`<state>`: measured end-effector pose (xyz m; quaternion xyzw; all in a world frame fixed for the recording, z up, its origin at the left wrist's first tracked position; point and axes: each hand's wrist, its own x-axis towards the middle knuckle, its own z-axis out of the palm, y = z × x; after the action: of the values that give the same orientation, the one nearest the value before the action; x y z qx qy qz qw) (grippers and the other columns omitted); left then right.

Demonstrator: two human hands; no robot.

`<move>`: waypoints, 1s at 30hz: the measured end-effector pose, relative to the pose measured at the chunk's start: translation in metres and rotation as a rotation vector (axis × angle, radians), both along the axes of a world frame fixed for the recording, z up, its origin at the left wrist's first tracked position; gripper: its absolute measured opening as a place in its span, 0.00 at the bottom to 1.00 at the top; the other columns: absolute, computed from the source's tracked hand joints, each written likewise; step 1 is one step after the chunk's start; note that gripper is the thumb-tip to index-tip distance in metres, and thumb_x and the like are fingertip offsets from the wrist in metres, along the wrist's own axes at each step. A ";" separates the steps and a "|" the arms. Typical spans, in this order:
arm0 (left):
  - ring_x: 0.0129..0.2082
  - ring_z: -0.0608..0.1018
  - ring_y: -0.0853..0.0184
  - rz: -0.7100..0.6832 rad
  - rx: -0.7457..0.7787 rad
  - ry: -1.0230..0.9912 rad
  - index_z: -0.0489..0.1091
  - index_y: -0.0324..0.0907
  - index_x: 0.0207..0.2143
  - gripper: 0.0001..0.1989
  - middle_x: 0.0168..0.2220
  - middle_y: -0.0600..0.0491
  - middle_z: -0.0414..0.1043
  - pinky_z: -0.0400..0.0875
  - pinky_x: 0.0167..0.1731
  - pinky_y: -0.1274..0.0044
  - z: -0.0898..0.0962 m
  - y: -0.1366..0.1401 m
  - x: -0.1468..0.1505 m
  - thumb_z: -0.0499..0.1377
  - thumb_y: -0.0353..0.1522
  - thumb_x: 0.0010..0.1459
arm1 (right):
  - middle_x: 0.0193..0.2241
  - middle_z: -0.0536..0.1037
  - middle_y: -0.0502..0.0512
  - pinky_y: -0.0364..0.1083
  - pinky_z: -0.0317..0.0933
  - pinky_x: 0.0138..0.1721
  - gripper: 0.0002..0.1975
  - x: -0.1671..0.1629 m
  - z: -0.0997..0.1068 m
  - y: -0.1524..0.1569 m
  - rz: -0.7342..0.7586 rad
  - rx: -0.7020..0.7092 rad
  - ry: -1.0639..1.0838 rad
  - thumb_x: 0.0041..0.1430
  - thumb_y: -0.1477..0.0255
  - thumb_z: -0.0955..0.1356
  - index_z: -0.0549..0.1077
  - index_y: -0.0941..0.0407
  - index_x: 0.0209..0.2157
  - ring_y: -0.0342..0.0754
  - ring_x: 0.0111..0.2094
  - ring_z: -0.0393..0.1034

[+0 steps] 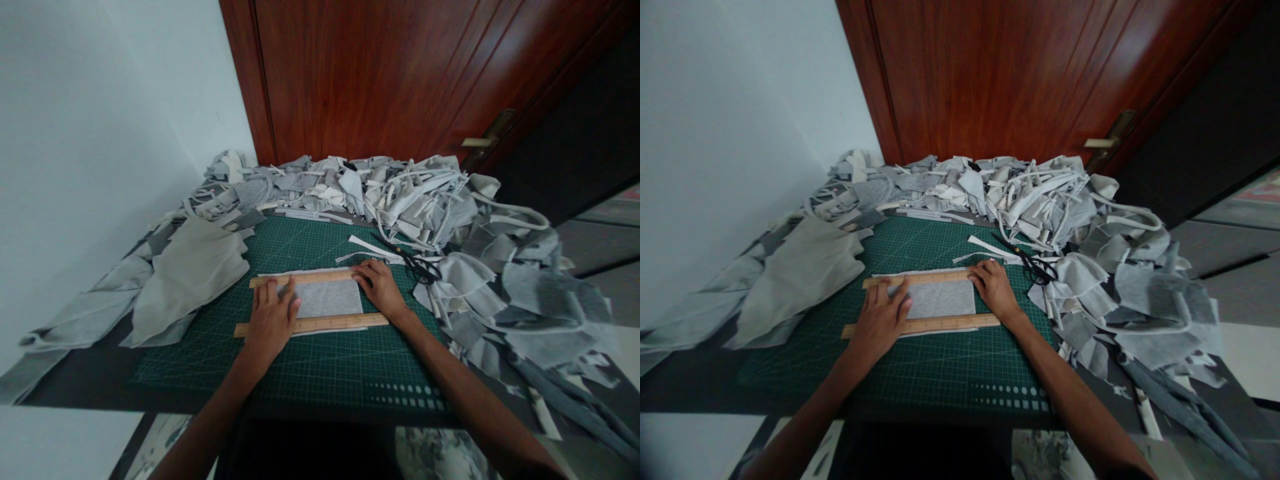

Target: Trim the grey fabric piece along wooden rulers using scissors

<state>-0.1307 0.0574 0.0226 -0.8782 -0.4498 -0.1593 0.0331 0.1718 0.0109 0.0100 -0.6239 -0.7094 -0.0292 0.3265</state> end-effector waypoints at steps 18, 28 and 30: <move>0.58 0.68 0.46 0.008 -0.002 -0.039 0.64 0.40 0.67 0.27 0.57 0.36 0.66 0.63 0.60 0.53 -0.002 -0.004 -0.002 0.50 0.41 0.71 | 0.41 0.82 0.62 0.48 0.68 0.42 0.12 0.067 0.021 0.025 -0.107 -0.284 -0.267 0.69 0.69 0.66 0.81 0.57 0.42 0.52 0.38 0.77; 0.61 0.67 0.43 0.006 -0.019 -0.039 0.63 0.38 0.68 0.28 0.59 0.33 0.65 0.61 0.62 0.51 -0.006 -0.004 -0.002 0.50 0.41 0.71 | 0.36 0.84 0.55 0.42 0.64 0.35 0.11 -0.036 0.040 0.056 0.205 -0.254 0.186 0.67 0.70 0.67 0.82 0.57 0.40 0.45 0.31 0.75; 0.62 0.66 0.42 0.003 -0.024 -0.039 0.64 0.38 0.68 0.28 0.60 0.33 0.65 0.60 0.62 0.51 -0.006 -0.005 -0.003 0.51 0.41 0.71 | 0.32 0.84 0.52 0.41 0.63 0.35 0.08 -0.075 0.036 0.068 0.283 -0.262 0.256 0.65 0.72 0.69 0.83 0.57 0.38 0.43 0.29 0.73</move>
<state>-0.1336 0.0527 0.0166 -0.8747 -0.4533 -0.1708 0.0142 0.0971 0.0785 0.0459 -0.5537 -0.7405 0.1887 0.3310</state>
